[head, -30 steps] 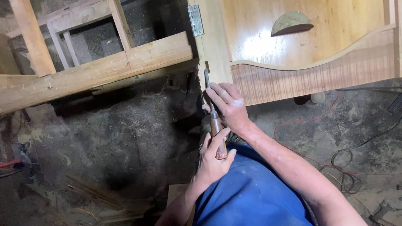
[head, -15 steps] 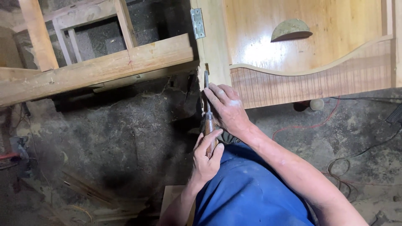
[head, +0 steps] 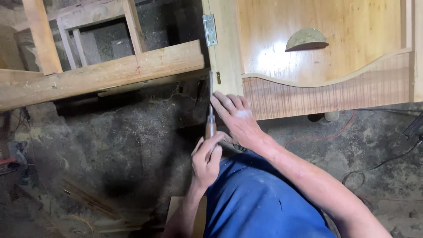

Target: Using a hand chisel and mallet to carve out a hinge mortise on the edge of a wooden door.

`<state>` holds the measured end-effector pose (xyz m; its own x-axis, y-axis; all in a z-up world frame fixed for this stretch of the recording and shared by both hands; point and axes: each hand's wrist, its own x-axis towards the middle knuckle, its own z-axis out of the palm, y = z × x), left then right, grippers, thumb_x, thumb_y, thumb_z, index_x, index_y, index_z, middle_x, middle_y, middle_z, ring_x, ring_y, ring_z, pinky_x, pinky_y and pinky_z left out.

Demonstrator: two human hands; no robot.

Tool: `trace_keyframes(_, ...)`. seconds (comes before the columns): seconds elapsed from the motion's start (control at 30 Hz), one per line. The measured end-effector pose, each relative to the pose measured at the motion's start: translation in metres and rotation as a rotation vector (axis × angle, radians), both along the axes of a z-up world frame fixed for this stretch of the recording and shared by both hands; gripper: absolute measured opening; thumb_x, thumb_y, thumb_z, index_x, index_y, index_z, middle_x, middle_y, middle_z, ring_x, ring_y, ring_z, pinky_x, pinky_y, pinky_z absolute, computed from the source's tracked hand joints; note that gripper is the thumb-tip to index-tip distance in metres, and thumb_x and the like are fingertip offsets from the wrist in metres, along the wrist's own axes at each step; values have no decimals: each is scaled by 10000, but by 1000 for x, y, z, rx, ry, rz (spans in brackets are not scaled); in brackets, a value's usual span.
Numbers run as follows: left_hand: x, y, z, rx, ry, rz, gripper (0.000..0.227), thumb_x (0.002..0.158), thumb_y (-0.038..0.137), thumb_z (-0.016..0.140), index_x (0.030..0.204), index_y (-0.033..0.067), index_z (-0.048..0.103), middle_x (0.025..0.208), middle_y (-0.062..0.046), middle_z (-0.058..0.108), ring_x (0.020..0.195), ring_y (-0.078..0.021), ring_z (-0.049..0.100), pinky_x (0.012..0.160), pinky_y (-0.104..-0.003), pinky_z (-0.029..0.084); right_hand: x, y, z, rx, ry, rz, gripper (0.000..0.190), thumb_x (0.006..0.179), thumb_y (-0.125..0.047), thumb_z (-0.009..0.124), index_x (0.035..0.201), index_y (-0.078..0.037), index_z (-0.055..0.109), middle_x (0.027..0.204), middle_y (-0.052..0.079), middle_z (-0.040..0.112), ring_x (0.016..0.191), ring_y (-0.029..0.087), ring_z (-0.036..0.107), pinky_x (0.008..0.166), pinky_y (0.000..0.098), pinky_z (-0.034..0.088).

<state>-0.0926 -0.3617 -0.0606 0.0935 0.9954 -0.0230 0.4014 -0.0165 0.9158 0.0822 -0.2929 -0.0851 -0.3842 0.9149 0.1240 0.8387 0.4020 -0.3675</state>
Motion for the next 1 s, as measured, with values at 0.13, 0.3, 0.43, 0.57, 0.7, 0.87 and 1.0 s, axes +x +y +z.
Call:
trace_keyframes(0.13,-20,-7,11,-35,72,-54,322,911,149,669,1203,194,796,1048,-83,805,997,-345,751,1110,-502,421,10,4,-12,-47,362,-71,853,805,-383,817,1480,19,484,1433,231,493,1251,441,535,1042,569,441)
trace_keyframes(0.3,-42,10,16,-48,111,-144,330,900,144,667,1200,185,797,976,-120,798,861,-403,748,1029,-539,494,-3,20,-4,192,339,-3,759,854,-372,793,1495,-79,511,1425,232,487,1267,478,521,1075,593,448)
trace_keyframes(0.43,-55,36,32,-24,242,-257,364,885,151,676,1224,233,780,832,-29,604,709,-276,686,732,-428,591,-35,14,-22,233,381,26,544,864,-263,716,1389,-153,621,1438,164,536,1307,451,533,1072,603,456)
trace_keyframes(0.57,-63,64,74,-61,288,-378,423,872,21,634,1279,99,720,762,11,466,522,-107,376,536,-250,436,-41,21,11,260,492,-16,252,1008,-176,648,1211,-26,648,1327,233,578,1194,434,560,998,595,516)
trace_keyframes(0.7,-71,83,84,-31,314,-437,423,871,6,614,1276,76,716,758,-4,471,534,-117,391,561,-254,449,-45,28,22,250,492,-55,237,1018,-192,652,1203,-44,658,1309,214,595,1183,410,571,979,559,508)
trace_keyframes(0.87,-66,112,114,213,407,-563,501,839,-51,581,1325,37,658,874,-50,666,679,-150,565,680,-273,563,-52,34,29,242,486,-159,230,1004,-222,654,1164,-57,667,1250,184,609,1127,385,599,954,530,522)
trace_keyframes(1.0,-69,125,120,181,393,-488,358,850,38,672,1207,40,694,1010,-105,705,798,-194,698,763,-300,600,-55,38,37,270,454,-264,228,1020,-270,659,1157,-89,671,1224,142,627,1085,344,592,910,496,506)
